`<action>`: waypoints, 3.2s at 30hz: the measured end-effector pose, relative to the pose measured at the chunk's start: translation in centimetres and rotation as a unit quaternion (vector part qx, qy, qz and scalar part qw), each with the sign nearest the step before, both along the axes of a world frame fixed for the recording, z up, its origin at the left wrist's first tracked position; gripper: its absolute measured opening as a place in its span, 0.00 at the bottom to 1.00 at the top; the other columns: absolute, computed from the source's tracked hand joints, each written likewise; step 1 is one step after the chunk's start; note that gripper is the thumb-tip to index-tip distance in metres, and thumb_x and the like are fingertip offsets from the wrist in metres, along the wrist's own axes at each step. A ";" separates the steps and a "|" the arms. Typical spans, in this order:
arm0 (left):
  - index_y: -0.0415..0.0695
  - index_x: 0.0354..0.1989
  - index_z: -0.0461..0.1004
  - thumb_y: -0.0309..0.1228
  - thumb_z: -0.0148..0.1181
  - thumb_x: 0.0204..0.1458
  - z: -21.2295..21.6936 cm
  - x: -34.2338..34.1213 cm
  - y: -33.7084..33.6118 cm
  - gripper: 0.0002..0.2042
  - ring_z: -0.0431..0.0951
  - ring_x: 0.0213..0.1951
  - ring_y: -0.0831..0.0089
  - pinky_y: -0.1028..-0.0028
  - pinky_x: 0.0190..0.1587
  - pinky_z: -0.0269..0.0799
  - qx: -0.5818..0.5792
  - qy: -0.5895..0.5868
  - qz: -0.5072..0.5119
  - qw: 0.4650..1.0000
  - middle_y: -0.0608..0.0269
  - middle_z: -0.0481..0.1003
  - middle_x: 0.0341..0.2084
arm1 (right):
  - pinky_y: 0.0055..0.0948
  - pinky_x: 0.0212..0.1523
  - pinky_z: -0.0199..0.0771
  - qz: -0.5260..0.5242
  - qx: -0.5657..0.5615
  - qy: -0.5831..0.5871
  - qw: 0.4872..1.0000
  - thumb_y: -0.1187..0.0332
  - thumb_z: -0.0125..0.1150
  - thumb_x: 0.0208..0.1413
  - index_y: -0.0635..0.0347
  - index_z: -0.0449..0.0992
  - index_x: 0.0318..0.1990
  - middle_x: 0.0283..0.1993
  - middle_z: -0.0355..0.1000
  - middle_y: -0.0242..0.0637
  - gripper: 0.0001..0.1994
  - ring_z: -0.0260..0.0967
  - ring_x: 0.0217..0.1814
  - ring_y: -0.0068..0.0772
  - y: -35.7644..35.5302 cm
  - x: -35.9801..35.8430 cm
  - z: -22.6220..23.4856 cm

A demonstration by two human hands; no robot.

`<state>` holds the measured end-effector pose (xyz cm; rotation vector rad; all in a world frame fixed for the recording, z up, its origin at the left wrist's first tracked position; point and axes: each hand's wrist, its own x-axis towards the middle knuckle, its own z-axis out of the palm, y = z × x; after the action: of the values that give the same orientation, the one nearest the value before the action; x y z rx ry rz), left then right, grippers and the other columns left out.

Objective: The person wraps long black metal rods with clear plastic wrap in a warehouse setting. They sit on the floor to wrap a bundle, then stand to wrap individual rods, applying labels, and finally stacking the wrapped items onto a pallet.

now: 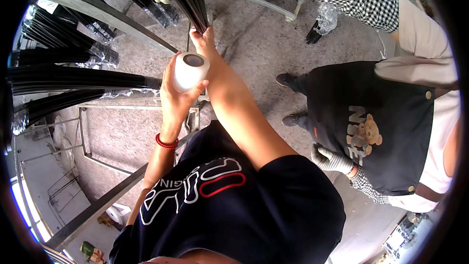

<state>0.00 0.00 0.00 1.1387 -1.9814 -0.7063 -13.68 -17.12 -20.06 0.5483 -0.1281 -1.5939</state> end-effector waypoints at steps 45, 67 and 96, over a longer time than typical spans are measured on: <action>0.41 0.26 0.73 0.21 0.58 0.39 9.2 -1.9 5.7 0.04 0.75 0.25 0.67 0.76 0.27 0.70 0.027 0.142 -0.188 0.971 0.61 0.71 0.22 | 0.27 0.48 0.65 -0.207 0.054 0.819 0.532 0.76 0.69 0.31 0.63 0.55 0.54 0.44 0.65 0.37 0.38 0.64 0.47 0.27 31.2 -0.2 26.5; 0.43 0.32 0.75 0.14 0.56 0.32 2.2 -6.6 4.7 0.16 0.72 0.37 0.63 0.66 0.45 0.68 -0.193 0.188 -0.357 0.894 0.61 0.72 0.32 | 0.32 0.37 0.73 0.208 -0.060 0.328 0.919 0.52 0.42 0.56 0.65 0.65 0.45 0.37 0.69 0.42 0.22 0.70 0.37 0.33 29.7 -8.4 20.3; 0.33 0.35 0.71 0.23 0.56 0.46 -53.5 -12.6 -7.0 0.08 0.69 0.21 0.79 0.82 0.30 0.67 0.486 0.431 0.114 0.752 0.67 0.71 0.21 | 0.39 0.52 0.64 0.318 -0.049 0.540 0.778 0.63 0.63 0.36 0.67 0.56 0.55 0.53 0.61 0.52 0.37 0.62 0.53 0.45 13.2 -16.0 -29.0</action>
<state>-12.58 -7.04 -53.49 1.2019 -0.5958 -1.8270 -29.72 -3.87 -49.04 -0.4458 0.7713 -1.0057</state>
